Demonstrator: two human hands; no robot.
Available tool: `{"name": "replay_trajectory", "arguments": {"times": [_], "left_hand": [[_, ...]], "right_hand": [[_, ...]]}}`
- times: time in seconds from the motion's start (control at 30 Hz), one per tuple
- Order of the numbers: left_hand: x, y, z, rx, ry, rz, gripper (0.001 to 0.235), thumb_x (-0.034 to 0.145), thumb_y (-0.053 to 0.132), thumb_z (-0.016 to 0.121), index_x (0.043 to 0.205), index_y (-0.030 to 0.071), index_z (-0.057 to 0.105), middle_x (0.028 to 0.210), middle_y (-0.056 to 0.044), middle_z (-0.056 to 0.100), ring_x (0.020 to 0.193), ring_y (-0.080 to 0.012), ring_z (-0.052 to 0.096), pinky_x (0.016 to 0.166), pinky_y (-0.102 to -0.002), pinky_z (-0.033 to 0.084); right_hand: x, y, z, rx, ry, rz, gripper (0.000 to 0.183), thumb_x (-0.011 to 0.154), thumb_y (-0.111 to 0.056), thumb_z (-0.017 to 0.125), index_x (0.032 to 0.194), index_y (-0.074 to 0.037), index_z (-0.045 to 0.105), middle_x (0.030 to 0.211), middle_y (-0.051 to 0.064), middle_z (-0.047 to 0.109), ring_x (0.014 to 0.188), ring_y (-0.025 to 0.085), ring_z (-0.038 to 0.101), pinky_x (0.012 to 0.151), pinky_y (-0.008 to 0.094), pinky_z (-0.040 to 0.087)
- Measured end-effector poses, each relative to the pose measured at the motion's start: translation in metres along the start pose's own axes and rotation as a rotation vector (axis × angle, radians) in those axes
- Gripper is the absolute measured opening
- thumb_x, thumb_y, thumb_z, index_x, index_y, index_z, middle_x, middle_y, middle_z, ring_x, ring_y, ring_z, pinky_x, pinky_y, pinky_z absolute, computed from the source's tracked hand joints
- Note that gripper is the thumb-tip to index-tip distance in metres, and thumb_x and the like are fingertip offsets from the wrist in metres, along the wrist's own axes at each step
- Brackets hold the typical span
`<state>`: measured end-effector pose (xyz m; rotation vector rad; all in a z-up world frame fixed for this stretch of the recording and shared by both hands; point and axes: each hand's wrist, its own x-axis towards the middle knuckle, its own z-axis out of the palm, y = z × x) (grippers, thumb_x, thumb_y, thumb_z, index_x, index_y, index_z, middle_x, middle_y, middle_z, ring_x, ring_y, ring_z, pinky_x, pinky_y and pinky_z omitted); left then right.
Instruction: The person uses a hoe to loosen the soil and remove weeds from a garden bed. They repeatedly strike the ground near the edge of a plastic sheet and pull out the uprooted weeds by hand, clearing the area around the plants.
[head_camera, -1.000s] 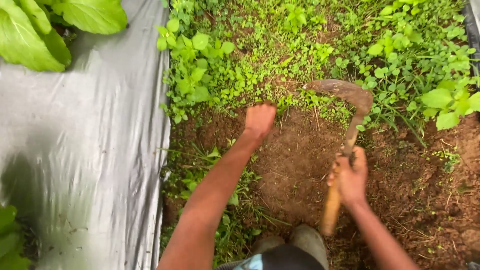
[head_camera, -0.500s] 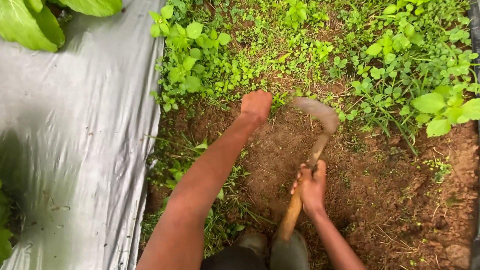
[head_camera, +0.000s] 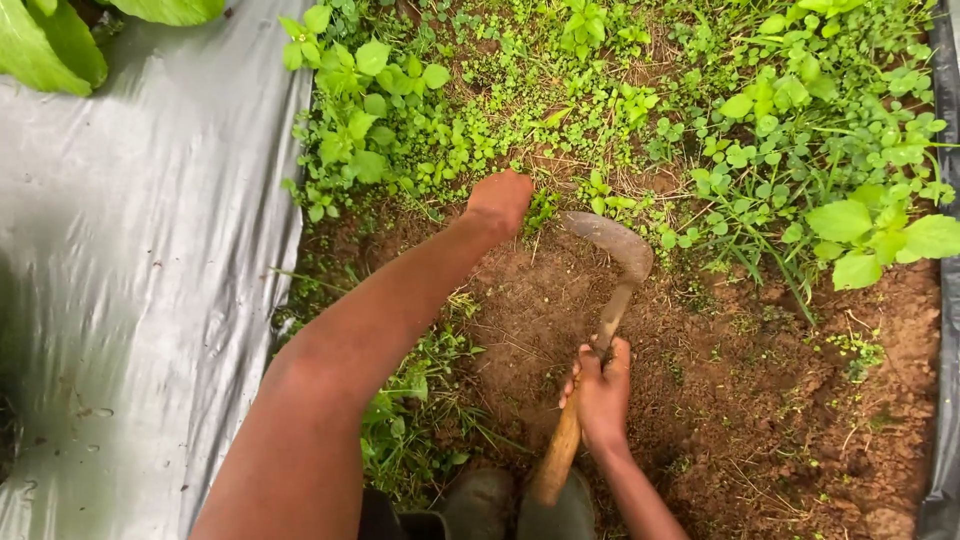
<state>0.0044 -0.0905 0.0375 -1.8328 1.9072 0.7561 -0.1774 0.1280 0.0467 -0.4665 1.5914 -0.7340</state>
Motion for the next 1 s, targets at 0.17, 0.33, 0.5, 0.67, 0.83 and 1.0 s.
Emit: {"name": "replay_trajectory", "arguments": {"times": [0.17,0.33,0.5,0.67,0.83,1.0], "left_hand": [[0.017,-0.023,0.034,-0.077,0.077,0.017,0.012,0.09,-0.009,0.064,0.096,-0.002,0.072,0.082,-0.016,0.071,0.074,-0.0273,0.073,0.062,-0.037,0.067],[0.011,-0.033,0.051,-0.062,0.17,0.084,0.01,0.089,-0.003,0.065,0.094,-0.007,0.073,0.087,-0.023,0.073,0.082,-0.0368,0.075,0.065,-0.051,0.066],[0.022,-0.035,0.061,-0.055,0.208,0.09,0.006,0.084,-0.001,0.069,0.083,-0.001,0.075,0.076,-0.017,0.072,0.074,-0.0336,0.076,0.06,-0.05,0.065],[0.009,-0.033,0.067,-0.24,0.182,0.07,0.011,0.087,0.002,0.064,0.088,-0.002,0.074,0.077,-0.019,0.073,0.075,-0.0355,0.075,0.063,-0.051,0.064],[0.012,-0.034,0.065,-0.315,0.169,0.072,0.018,0.09,0.006,0.062,0.099,-0.003,0.074,0.084,-0.021,0.074,0.08,-0.0382,0.075,0.068,-0.054,0.063],[0.01,-0.035,0.063,-0.359,0.18,0.064,0.02,0.092,0.007,0.057,0.1,-0.002,0.073,0.086,-0.02,0.073,0.082,-0.0395,0.075,0.07,-0.054,0.063]], "right_hand": [[0.004,-0.02,0.0,0.027,0.036,-0.201,0.015,0.108,-0.003,0.039,0.123,-0.005,0.04,0.076,0.008,0.052,0.049,0.017,0.052,0.036,0.031,0.05],[0.025,0.0,0.003,0.091,0.037,-0.231,0.016,0.105,-0.007,0.038,0.121,-0.005,0.035,0.07,0.007,0.047,0.048,0.018,0.054,0.032,0.039,0.051],[0.028,0.0,-0.005,-0.072,-0.009,-0.195,0.02,0.106,-0.007,0.041,0.126,-0.004,0.042,0.07,0.004,0.052,0.048,0.016,0.053,0.033,0.033,0.051],[0.03,-0.007,0.003,-0.055,0.033,-0.219,0.018,0.105,-0.007,0.039,0.123,-0.007,0.041,0.07,0.002,0.051,0.05,0.014,0.053,0.034,0.032,0.052],[0.022,-0.022,0.004,-0.168,-0.045,-0.146,0.017,0.104,-0.007,0.041,0.121,-0.004,0.044,0.068,0.003,0.05,0.048,0.015,0.05,0.035,0.031,0.05],[0.028,-0.022,0.011,-0.06,0.048,-0.231,0.014,0.106,-0.007,0.04,0.12,-0.008,0.041,0.07,0.001,0.05,0.049,0.013,0.05,0.035,0.028,0.05]]}}
